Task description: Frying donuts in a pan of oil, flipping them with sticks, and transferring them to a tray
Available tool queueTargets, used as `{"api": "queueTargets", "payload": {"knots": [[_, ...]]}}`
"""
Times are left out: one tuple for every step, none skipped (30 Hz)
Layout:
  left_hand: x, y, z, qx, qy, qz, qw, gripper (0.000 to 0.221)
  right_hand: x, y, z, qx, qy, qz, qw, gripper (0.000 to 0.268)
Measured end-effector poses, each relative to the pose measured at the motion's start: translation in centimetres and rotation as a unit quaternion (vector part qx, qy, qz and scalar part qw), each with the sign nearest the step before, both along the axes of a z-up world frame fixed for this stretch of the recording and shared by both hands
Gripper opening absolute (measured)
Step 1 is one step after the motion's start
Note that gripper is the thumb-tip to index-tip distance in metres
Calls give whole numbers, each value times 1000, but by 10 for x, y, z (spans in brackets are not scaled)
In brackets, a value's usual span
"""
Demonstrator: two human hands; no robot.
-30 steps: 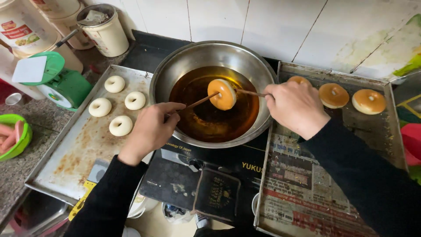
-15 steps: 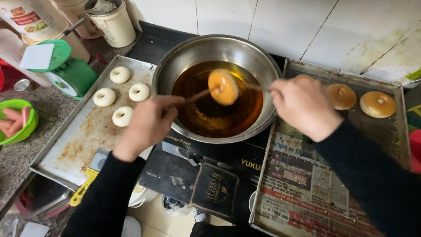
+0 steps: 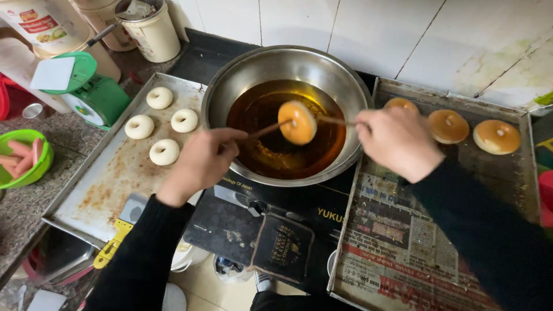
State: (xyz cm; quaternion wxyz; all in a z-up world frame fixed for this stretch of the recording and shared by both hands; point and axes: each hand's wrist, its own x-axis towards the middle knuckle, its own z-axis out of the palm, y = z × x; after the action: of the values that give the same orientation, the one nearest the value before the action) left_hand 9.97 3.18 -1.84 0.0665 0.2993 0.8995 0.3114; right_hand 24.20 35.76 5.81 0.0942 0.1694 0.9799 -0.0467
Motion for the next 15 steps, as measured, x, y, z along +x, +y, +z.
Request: {"api": "queueTargets", "payload": {"knots": [[5,1,6,1,1,-1,1000,43,1,0,-1,1,1,-1,1000,36],[9,1,13,-18,-19,15,1000,43,2,0,-1,-21,-13,-14,1000,35],[14,0,19,-39,-40,31,998,43,3,-1,-4,-45,-27,-28,998,36],[14,-1,27,-40,-40,31,998,43,5,1,8,-46,-27,-28,998,36],[15,-2,34,-2,1,16,1000,42,7,2,18,-40,3,-18,999,36],[16,-4,42,36,42,2,998,41,10,4,29,-33,34,-7,999,36],[18,-3,46,36,41,2,998,41,11,9,32,-33,34,-7,999,36],[19,-3,51,49,85,-2,995,41,14,14,35,-3,72,15,997,35],[21,-4,56,61,128,-5,990,40,15,18,39,26,111,38,993,34],[18,-3,46,61,128,-5,990,40,14,15,35,26,111,39,993,34],[14,-2,36,58,112,-16,992,42,13,11,31,20,88,29,996,35],[11,-1,26,56,95,-27,994,43,13,8,27,14,64,19,998,36],[8,0,16,56,95,-28,994,43,14,10,12,14,64,19,998,36],[4,1,7,22,15,-1,1000,43,14,13,-3,-19,66,24,997,36],[-2,3,-3,-10,-64,26,998,43,14,16,-17,-52,69,28,996,36]]}}
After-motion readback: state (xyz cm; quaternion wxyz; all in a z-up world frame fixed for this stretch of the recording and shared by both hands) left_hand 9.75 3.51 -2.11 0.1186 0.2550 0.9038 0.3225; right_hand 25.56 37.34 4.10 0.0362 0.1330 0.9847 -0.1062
